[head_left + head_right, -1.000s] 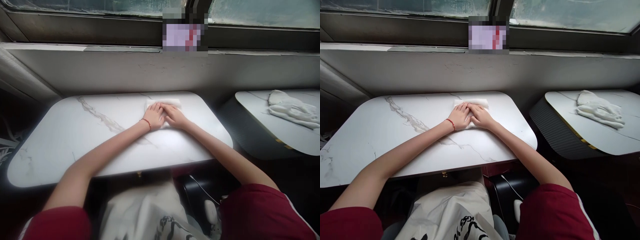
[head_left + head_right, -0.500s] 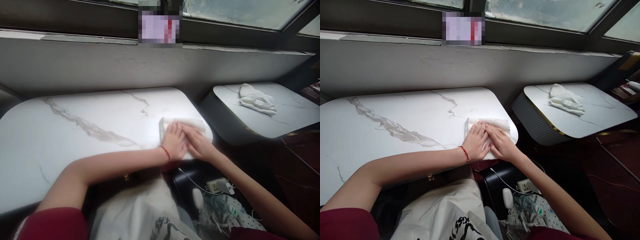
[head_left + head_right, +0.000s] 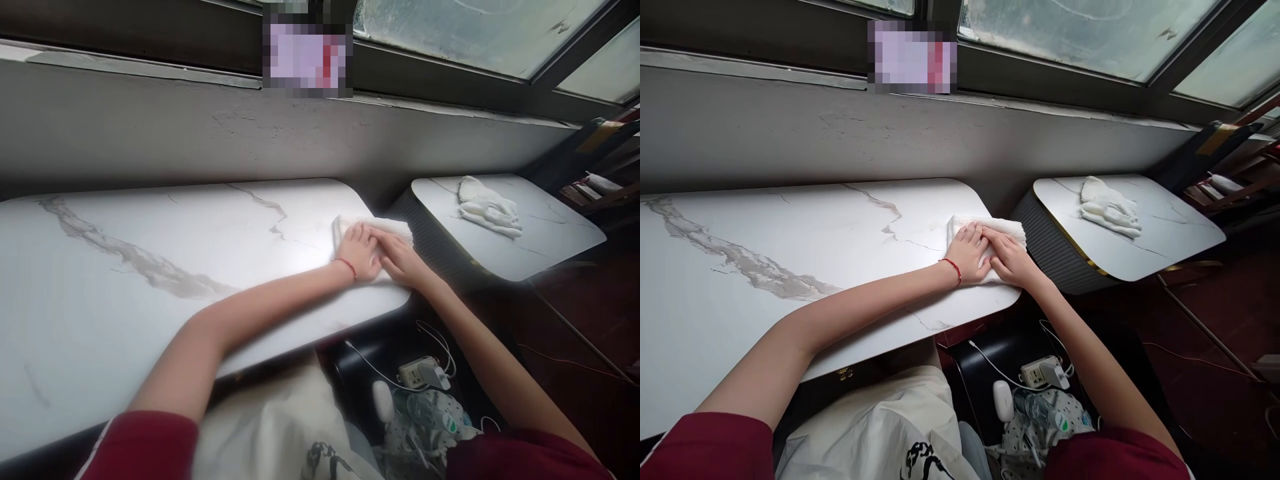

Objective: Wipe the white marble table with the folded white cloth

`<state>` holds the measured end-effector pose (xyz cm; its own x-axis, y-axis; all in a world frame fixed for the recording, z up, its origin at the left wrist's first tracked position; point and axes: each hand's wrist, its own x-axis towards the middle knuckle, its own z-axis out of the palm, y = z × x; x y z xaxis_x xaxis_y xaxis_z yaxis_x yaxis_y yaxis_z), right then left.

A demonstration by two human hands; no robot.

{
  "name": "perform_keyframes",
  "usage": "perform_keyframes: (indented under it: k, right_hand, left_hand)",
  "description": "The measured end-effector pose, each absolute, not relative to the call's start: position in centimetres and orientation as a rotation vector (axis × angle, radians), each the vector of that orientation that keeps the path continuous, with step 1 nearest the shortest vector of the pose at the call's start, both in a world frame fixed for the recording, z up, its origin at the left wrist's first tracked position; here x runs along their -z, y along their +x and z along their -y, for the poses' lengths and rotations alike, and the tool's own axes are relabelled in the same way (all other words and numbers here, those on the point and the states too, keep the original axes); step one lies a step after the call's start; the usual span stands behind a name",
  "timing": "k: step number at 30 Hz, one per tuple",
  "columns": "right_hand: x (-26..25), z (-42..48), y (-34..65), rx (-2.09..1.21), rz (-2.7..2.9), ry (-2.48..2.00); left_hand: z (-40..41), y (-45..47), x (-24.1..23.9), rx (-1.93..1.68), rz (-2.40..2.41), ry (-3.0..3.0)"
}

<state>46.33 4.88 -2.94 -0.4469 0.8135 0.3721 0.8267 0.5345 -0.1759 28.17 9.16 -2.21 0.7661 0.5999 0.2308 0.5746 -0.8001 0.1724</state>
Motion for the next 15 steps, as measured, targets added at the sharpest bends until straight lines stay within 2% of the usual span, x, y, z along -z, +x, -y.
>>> perform_keyframes:
  k: [15]
  right_hand:
    - [3.5,-17.4,45.7,0.0,2.236,-1.516]
  left_hand:
    - [-20.3,28.6,1.6,-0.357,-1.048,2.781]
